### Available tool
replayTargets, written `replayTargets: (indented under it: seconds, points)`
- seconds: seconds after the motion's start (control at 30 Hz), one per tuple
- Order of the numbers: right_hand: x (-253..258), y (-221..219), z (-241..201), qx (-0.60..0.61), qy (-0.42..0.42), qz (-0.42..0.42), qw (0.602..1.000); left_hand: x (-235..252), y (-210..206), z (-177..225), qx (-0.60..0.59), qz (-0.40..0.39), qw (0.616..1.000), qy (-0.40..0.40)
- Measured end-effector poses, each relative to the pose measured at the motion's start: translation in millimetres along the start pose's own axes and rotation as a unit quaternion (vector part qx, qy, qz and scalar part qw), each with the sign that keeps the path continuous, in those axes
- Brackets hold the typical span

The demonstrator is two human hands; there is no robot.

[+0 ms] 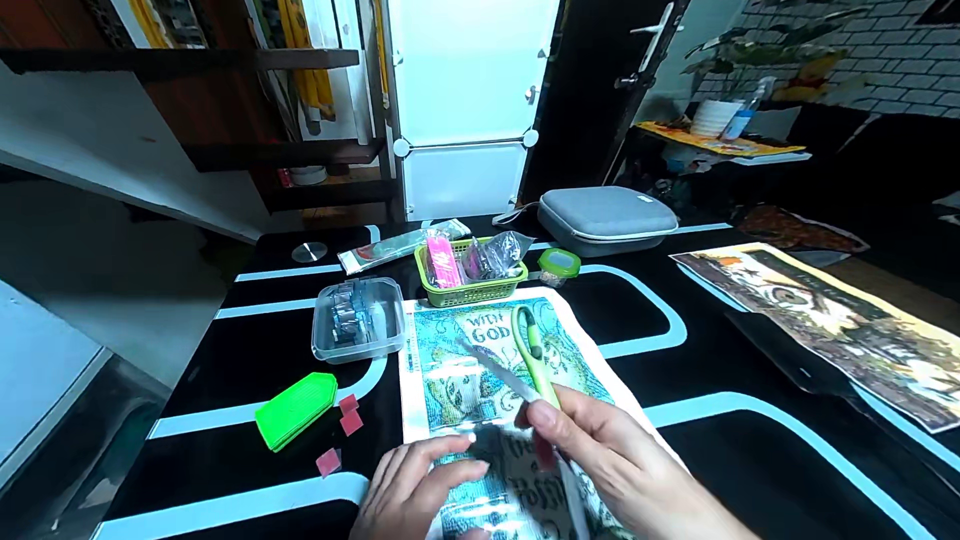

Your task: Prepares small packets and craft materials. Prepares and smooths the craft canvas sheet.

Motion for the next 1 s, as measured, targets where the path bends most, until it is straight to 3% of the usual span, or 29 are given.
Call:
replayTargets:
  seconds: [0.07, 0.13, 0.27, 0.43, 0.57, 1.0]
  points:
    - [-3.3, 19.0, 6.9, -0.099, -0.050, -0.040, 0.993, -10.2, 2.1, -16.9, 0.012, -0.046, 0.998, 0.029]
    - [-5.8, 30.3, 13.1, -0.188, -0.041, -0.048, 0.980, -15.8, 2.6, -26.9, 0.019, -0.087, 0.995, 0.041]
    - [-18.3, 27.7, 1.3, -0.357, 0.130, -0.042, 0.924, -17.6, -5.3, -29.9, 0.061, -0.151, 0.986, 0.030]
    - [-30.4, 11.4, -23.1, -0.514, 0.214, -0.041, 0.829, -17.7, -11.7, -30.6, 0.129, -0.184, 0.974, 0.036]
    - [-30.6, 0.8, -18.6, -0.554, 0.232, -0.004, 0.800, -21.4, -16.4, -30.9, 0.184, -0.196, 0.963, 0.033]
    - [-33.6, -22.1, -3.4, -0.573, 0.233, 0.049, 0.784, -28.0, -22.1, -31.0, 0.239, -0.106, 0.965, 0.016]
Point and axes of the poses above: each hand's wrist, its own x-axis towards the middle knuckle, its own y-axis out of the back of the hand, z = x × y, the point moved 3 cm from there along x, towards the middle knuckle, and after that the axes turned 1 degree about -z, right-handed, at the moved point
